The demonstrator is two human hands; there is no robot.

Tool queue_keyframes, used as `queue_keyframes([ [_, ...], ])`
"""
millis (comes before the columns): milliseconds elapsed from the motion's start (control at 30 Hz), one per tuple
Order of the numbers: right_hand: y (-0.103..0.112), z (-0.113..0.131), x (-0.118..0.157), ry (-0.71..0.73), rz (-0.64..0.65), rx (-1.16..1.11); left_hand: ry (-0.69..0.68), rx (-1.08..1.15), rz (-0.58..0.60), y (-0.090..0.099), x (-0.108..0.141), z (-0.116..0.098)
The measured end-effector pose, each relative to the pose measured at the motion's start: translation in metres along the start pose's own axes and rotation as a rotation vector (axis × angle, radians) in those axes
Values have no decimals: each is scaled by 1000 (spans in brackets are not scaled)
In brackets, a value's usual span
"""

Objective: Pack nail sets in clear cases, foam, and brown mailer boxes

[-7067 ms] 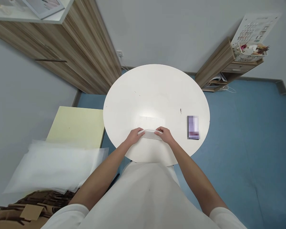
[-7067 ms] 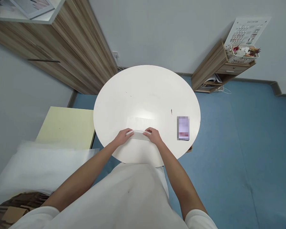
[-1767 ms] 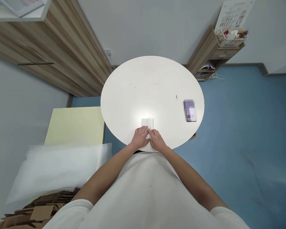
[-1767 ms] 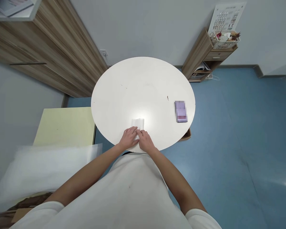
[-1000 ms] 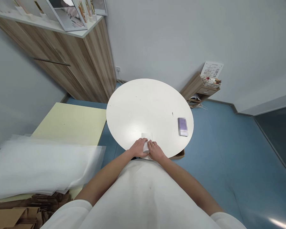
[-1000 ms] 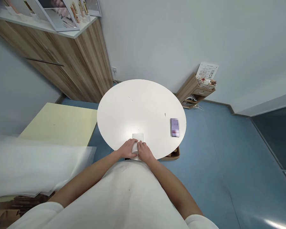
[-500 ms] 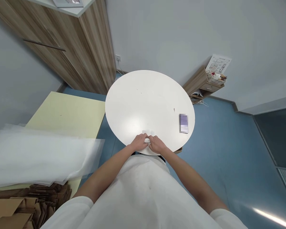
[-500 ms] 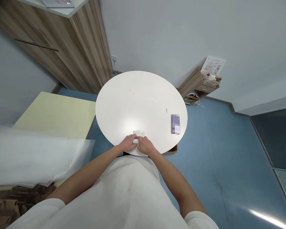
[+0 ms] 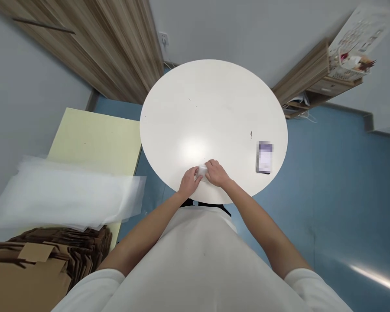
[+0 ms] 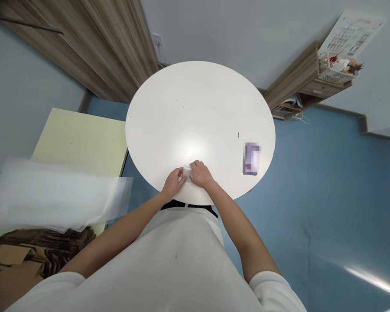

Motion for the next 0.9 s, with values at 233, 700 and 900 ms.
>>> queue_keyframes([
  [233,-15,-21,5,-218,-228,-173,226,-111,-49,0,-8,5],
  [700,-37,-9,53,-189,-245,-585,395,61,-127,1,2,8],
  [900,-49,-11,55,-245,-152,-759,342,135,-182,-6,12,7],
])
Point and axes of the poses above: each hand's wrist, its own x-axis away from the middle knuckle, its own y-axis out of the back of the hand, z = x × y, the point moved 5 cm from there along -x, towards the middle knuckle
